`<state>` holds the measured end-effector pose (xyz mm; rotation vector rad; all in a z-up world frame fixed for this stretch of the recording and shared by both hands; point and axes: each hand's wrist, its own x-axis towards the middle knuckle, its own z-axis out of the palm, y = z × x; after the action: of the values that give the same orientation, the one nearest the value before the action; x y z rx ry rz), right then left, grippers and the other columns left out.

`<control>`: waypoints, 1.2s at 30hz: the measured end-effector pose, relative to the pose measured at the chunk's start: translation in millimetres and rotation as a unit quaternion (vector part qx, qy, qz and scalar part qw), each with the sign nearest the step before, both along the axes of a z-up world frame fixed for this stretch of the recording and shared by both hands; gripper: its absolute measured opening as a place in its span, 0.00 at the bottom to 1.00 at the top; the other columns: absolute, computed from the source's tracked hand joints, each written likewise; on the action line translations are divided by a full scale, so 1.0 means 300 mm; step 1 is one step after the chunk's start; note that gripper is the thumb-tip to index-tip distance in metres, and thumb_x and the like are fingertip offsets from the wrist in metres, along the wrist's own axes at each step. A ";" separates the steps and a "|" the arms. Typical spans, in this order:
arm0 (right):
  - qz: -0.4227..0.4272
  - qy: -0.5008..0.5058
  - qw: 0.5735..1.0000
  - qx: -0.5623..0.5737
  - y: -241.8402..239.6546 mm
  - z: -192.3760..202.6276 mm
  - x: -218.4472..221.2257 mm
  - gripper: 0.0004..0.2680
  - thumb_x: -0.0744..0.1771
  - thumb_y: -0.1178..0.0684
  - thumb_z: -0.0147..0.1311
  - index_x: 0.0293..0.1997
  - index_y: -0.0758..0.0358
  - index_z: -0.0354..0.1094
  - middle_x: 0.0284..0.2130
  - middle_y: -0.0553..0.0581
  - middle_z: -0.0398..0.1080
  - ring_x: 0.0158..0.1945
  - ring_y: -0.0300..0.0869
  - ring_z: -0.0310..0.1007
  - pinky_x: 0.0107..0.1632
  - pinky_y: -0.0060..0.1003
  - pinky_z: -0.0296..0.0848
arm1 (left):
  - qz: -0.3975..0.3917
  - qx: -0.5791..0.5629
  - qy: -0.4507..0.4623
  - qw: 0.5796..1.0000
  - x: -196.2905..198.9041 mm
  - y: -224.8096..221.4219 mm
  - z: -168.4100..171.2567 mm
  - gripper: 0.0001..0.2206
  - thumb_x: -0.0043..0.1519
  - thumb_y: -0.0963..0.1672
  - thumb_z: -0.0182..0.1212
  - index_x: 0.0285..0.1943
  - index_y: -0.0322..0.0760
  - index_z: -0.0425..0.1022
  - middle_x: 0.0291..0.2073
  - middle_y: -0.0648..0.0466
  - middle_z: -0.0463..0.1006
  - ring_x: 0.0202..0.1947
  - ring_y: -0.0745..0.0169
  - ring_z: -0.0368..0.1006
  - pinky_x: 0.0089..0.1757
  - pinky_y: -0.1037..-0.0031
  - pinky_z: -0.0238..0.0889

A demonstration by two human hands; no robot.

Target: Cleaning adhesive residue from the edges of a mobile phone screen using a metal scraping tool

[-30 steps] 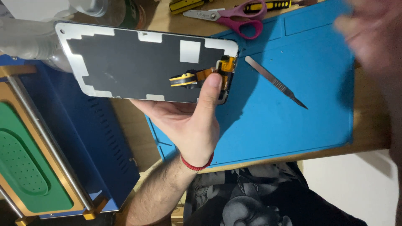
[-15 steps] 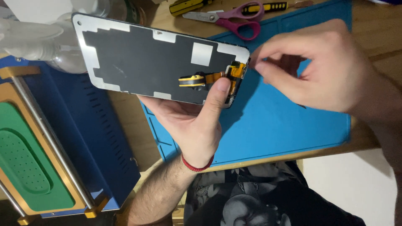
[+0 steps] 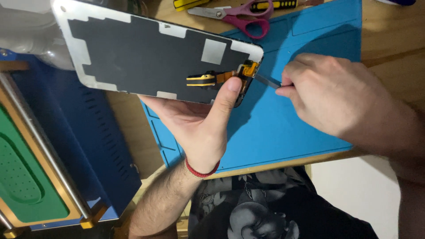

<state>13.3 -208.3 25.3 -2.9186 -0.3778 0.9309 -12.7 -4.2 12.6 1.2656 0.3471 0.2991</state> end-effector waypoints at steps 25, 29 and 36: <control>-0.349 0.047 0.706 0.614 -0.055 0.002 0.064 0.16 0.79 0.44 0.41 0.58 0.70 0.70 0.53 0.65 0.77 0.36 0.39 0.67 0.41 0.32 0.68 | -0.098 -0.174 -0.124 0.972 0.005 0.063 -0.066 0.18 0.71 0.36 0.76 0.69 0.37 0.80 0.62 0.51 0.86 0.64 0.57 0.82 0.71 0.61 0.76; -0.338 0.005 0.706 0.623 -0.050 -0.027 0.018 0.20 0.78 0.38 0.46 0.53 0.74 0.70 0.33 0.61 0.69 0.35 0.43 0.72 0.37 0.34 0.71 | -0.100 -0.215 -0.134 0.962 0.001 0.058 -0.083 0.21 0.70 0.32 0.73 0.69 0.39 0.79 0.62 0.52 0.85 0.64 0.56 0.80 0.71 0.61 0.74; -0.291 0.092 0.548 0.779 0.012 -0.076 -0.044 0.06 0.73 0.52 0.63 0.52 0.59 0.72 0.48 0.58 0.72 0.48 0.41 0.81 0.50 0.32 0.85 | -0.101 -0.286 -0.092 0.949 -0.030 -0.004 -0.099 0.19 0.66 0.32 0.75 0.65 0.32 0.79 0.56 0.48 0.86 0.56 0.57 0.82 0.62 0.63 0.79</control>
<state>0.2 -204.8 2.5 -1.0618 -0.0506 0.3123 -21.7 -5.5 -17.1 0.6868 0.1248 0.1229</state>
